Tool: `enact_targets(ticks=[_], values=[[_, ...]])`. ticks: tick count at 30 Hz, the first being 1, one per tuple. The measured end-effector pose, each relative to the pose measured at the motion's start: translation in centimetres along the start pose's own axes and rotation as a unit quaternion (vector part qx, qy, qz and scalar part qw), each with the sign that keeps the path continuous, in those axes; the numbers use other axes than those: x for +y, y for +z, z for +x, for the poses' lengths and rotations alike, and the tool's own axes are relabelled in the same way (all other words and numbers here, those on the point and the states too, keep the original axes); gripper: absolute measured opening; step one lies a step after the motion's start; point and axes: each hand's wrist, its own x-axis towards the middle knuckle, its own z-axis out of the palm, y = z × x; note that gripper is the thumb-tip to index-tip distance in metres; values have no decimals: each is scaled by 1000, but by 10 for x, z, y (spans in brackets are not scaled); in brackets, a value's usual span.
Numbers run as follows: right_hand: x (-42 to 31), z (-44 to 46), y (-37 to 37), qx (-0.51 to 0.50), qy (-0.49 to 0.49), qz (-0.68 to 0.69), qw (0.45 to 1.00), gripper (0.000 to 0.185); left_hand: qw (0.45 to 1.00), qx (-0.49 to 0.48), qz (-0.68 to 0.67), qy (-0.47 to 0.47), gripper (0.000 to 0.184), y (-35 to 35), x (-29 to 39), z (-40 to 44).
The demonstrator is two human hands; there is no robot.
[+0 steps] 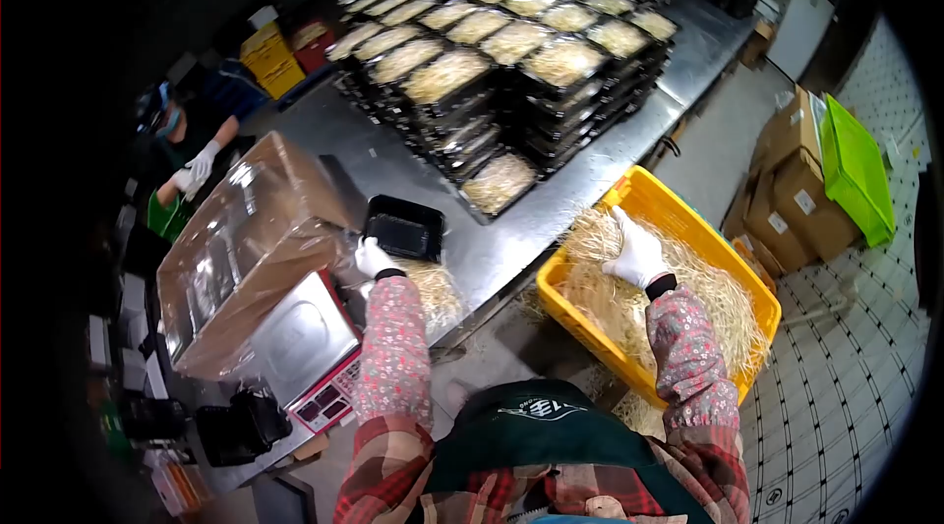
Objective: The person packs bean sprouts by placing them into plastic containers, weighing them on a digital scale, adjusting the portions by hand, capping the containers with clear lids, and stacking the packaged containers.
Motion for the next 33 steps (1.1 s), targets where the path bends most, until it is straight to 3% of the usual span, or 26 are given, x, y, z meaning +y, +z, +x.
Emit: enact_targets(ticks=[1,3,5,7,9,11,13,17,19,21,23,24,25,26,27,28,29,31,32,33], values=[[-30,7,1,-20,-16,-18,1000,96,990,-5,-100,102,37,-4,27,-27],[-81,21,21,-3,-90,-11,996,93,971,0,-98,217,39,-23,48,-25],[-149,29,39,23,-186,-24,982,80,969,-25,-123,212,48,-43,97,-48],[-224,37,58,-15,-210,-66,975,69,958,-45,-119,256,60,-62,135,-68],[-285,48,91,16,-278,-90,956,56,879,-27,40,474,62,-89,172,-83],[-348,48,107,11,-320,-102,942,48,827,-106,186,519,66,-125,209,-102],[-401,48,137,-1,-355,-148,923,39,789,-175,307,502,63,-155,209,-95],[-482,37,172,5,-478,-15,878,45,890,-134,226,373,51,-217,175,-51],[-510,26,193,-46,-522,-39,851,50,956,-167,72,230,50,-252,154,-34],[-528,26,228,-84,-564,-63,819,62,978,-181,65,84,53,-286,143,-22],[-533,28,264,-91,-604,-73,788,67,946,-260,171,88,68,-322,112,15],[-545,27,263,-158,-584,-107,789,69,916,-168,317,178,69,-327,129,15],[-546,24,276,-141,-612,-76,774,69,853,-68,442,270,71,-329,141,9],[-552,15,279,-165,-594,-43,787,68,845,-50,402,348,69,-327,161,7],[-556,5,280,-190,-571,-10,799,67,830,-100,397,378,65,-324,177,4],[-550,5,302,-118,-595,-36,794,66,777,-127,478,389,63,-326,172,9],[-549,7,309,-138,-591,-38,794,66,715,-154,554,397,62,-326,168,12],[-554,19,300,-221,-570,13,792,69,700,-146,579,392,59,-324,183,14],[-555,29,295,-321,-555,80,764,82,693,-133,599,379,58,-326,180,14],[-545,37,292,-341,-541,186,746,96,685,-120,618,366,57,-327,177,14]])
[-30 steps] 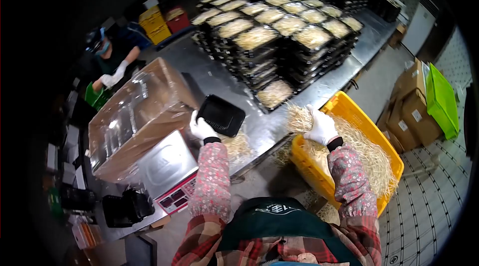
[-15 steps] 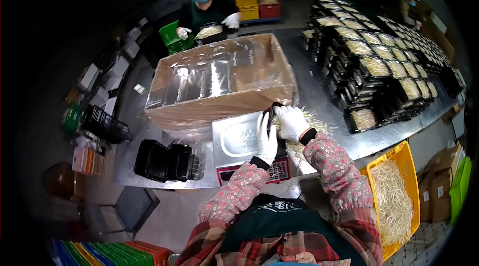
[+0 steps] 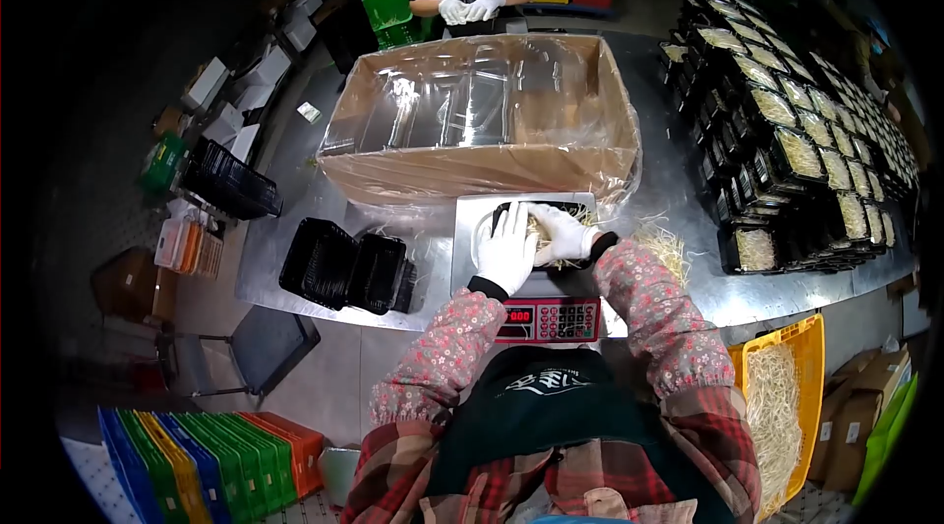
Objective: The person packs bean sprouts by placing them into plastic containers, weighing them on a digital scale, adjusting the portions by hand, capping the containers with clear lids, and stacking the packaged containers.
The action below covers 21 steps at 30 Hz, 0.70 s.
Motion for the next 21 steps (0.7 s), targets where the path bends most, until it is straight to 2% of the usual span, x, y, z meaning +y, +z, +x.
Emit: enact_targets(ticks=[2,4,5,6,8,10,11,12,14,16,17,18,20,21], values=[[-19,-18,-25,22,32,136,990,103,1000,9,-2,14,57,0,-1,-3],[-26,-29,-59,10,27,16,999,93,1000,6,-3,25,57,2,-5,-3],[-23,-36,-74,6,32,56,998,89,998,-32,-50,12,58,1,-8,-3],[-23,-43,-90,4,38,99,994,85,998,-17,-54,40,58,6,-18,-2],[-30,-62,-123,29,77,69,994,81,945,-67,-318,-45,56,-13,-36,8],[-8,-80,-140,98,64,66,991,87,919,-13,-389,-63,55,-60,-64,10],[4,-87,-145,121,69,-7,990,89,893,30,-442,-75,54,-75,-87,9],[7,-93,-153,152,77,-87,981,91,868,35,-478,-131,54,-100,-76,13],[-17,-76,-141,136,52,-215,966,102,859,23,-471,-200,51,-118,-51,25],[-27,-53,-106,120,5,-235,964,110,910,29,-397,-111,56,-55,-50,44],[-46,-41,-91,55,55,-276,958,114,963,-25,-261,-56,59,-52,-31,46],[-44,-32,-80,0,62,-295,954,110,990,-79,-119,4,62,-51,-10,46],[-40,-25,-75,-85,101,-380,916,99,974,-132,-103,153,66,-14,8,25],[-34,-28,-83,-105,104,-299,943,90,977,-76,-101,174,65,-6,8,12]])
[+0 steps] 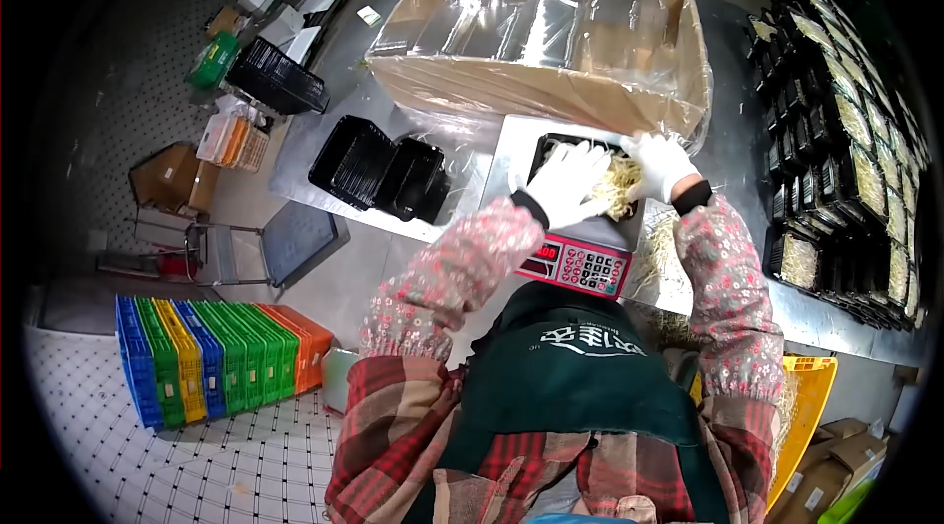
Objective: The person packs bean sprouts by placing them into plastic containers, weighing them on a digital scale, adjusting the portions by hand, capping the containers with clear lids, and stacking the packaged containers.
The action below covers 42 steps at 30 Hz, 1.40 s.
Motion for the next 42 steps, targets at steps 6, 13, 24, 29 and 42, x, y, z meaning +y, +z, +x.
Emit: enact_targets(ticks=[6,13,24,29,42], values=[[22,-4,56,65,28,19,997,18,997,28,-12,-66,62,8,19,7],[48,-44,3,120,31,192,974,19,996,38,4,-76,71,13,26,4],[-4,-30,-30,240,-116,318,910,22,867,150,-423,-217,86,-52,14,-38],[-8,-12,36,202,-92,185,957,37,877,103,-392,-259,111,-67,26,-52],[-48,-15,85,193,-20,42,980,55,990,63,-43,-121,59,-13,29,-10]])
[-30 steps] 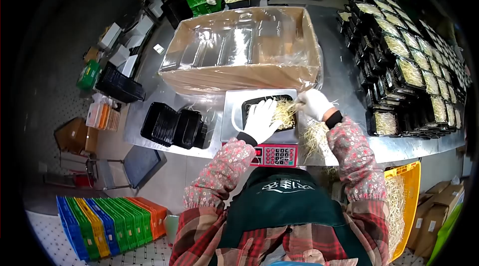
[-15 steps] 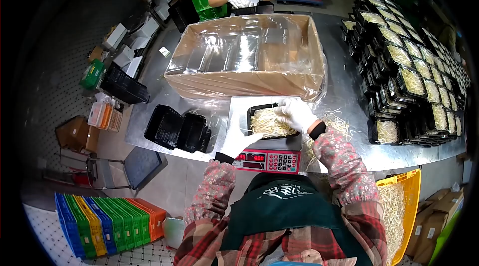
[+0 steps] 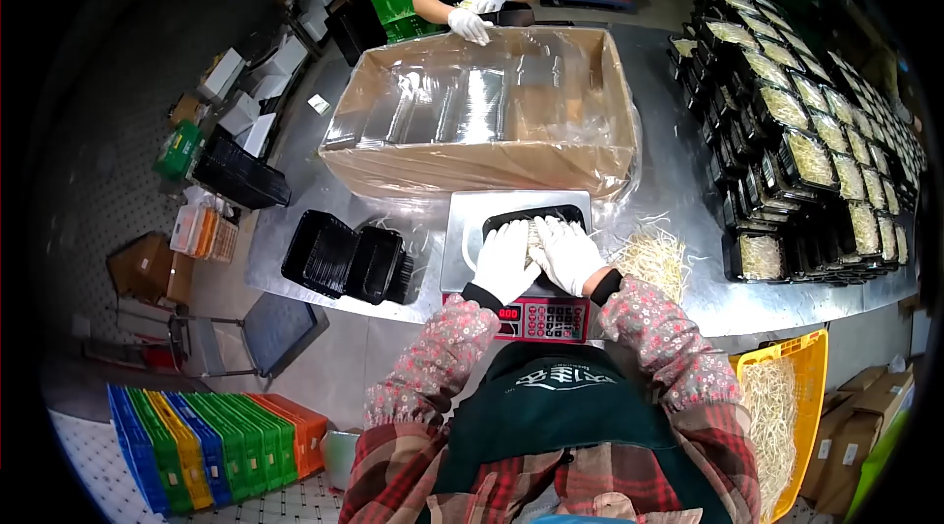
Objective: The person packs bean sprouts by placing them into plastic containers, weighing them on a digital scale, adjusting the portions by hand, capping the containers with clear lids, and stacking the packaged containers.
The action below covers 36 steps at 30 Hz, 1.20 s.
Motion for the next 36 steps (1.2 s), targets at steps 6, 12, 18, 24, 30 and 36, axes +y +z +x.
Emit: enact_targets(ticks=[6,12,18,24,30,36], values=[[18,21,-5,-97,95,201,970,66,999,-30,-12,-7,65,16,-14,1],[62,-3,-103,-26,85,436,896,60,998,-50,-41,-23,89,-41,4,2],[50,-18,-77,-112,69,97,987,57,998,-41,-26,33,76,4,-1,4],[76,-15,-85,-30,64,148,986,11,999,-51,3,10,74,12,1,6],[50,13,-132,52,41,243,968,12,993,-18,-113,-35,87,1,-1,1],[26,22,-54,-24,18,146,989,35,941,-32,-301,-152,102,-57,0,-23]])
